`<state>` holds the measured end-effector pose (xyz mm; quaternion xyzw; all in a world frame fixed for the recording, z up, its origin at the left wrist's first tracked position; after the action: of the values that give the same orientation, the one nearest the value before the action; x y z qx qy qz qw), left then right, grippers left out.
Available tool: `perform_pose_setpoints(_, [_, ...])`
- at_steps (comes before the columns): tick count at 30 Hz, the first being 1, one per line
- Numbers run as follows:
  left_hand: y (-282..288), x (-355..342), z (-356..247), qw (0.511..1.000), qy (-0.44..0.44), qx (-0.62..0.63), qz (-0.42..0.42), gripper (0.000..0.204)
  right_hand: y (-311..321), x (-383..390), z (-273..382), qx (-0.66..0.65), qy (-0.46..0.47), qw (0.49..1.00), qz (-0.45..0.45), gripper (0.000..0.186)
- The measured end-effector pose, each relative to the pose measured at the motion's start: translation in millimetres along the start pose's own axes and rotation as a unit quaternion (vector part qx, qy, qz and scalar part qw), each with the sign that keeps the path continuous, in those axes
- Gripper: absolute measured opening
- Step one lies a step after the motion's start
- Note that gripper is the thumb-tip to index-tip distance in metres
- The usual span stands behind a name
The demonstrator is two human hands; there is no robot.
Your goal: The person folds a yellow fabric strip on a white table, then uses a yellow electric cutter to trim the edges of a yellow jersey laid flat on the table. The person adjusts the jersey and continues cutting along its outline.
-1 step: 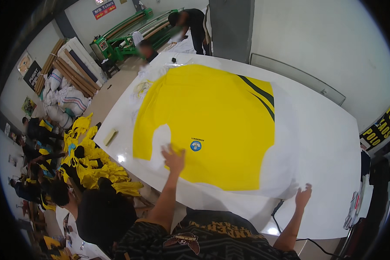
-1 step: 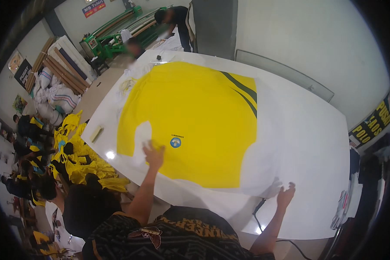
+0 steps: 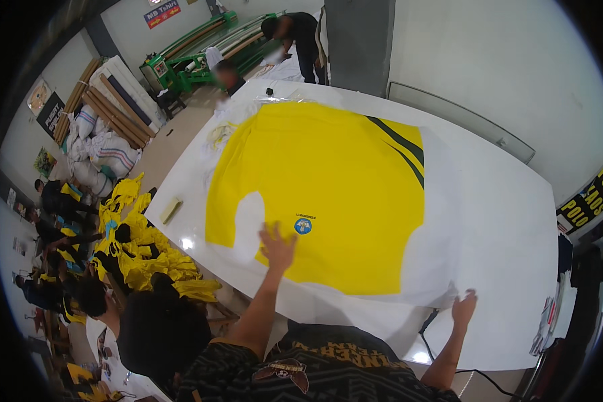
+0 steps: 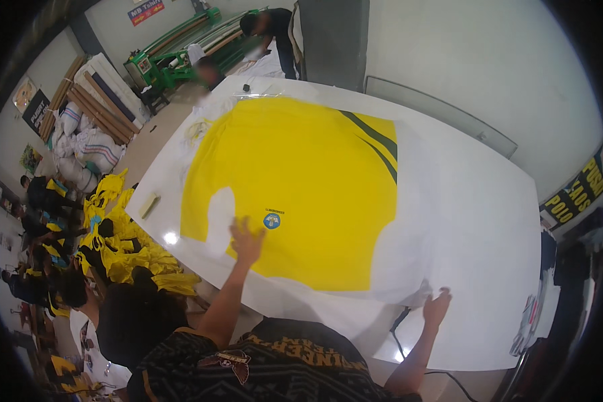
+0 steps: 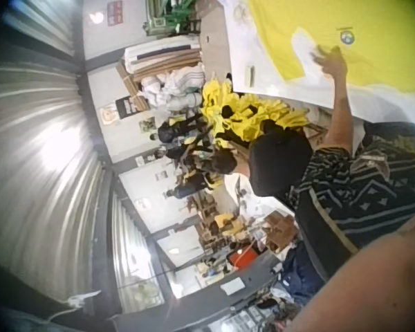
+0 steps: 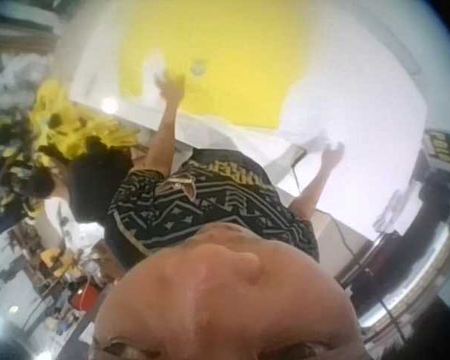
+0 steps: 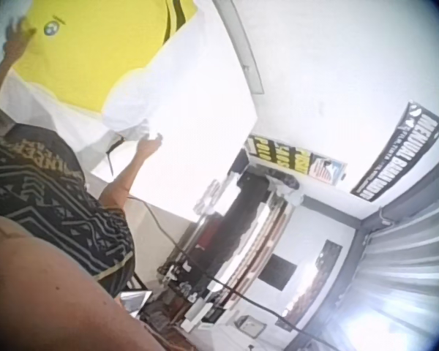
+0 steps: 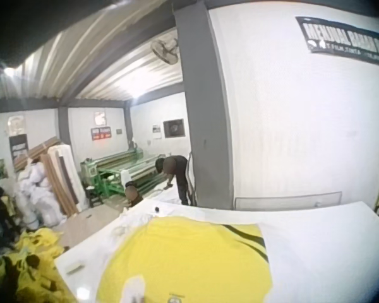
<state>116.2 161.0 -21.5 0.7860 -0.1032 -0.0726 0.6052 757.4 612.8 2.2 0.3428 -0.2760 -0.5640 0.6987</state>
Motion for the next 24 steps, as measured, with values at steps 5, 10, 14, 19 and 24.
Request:
perform_pose_setpoints(5, [10.8, 57.0, -79.5, 0.975, -0.193, -0.106, -0.012, 0.076, -39.3, 69.1, 17.7, -0.137, -0.132, 0.978, 0.09, 0.076])
perform_pose_setpoints(10, [5.7, 64.2, -66.5, 0.966, -0.227, -0.119, -0.043, 0.071, -45.5, 101.6, 41.5, -0.265, -0.183, 0.943, 0.084, 0.096])
perform_pose_setpoints(14, [-2.2, 58.2, -65.9, 0.965, -0.219, -0.139, -0.038, 0.07, -63.8, 97.3, 24.4, -0.266, -0.124, 0.955, 0.043, 0.105])
perform_pose_setpoints(19, [-13.0, 57.7, -70.2, 0.962, -0.218, -0.161, -0.031, 0.071, -74.1, 78.5, 28.3, -0.244, -0.048, 0.968, 0.002, 0.103])
perform_pose_setpoints(24, [-13.7, 56.1, -73.3, 0.958, -0.228, -0.17, -0.024, 0.069, -51.7, 89.8, 59.6, -0.152, -0.08, 0.985, -0.025, 0.104])
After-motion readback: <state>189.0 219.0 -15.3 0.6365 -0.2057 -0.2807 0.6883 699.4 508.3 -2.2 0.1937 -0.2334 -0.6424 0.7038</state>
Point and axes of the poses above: each hand's wrist, its own x-axis away from the middle knuckle, its own y-axis out of the back of the hand, z = x × y, the point moved 8 cm from there along -x, towards the middle knuckle, and after that the axes turned 15 degrees about -x, right-handed, at the moved point
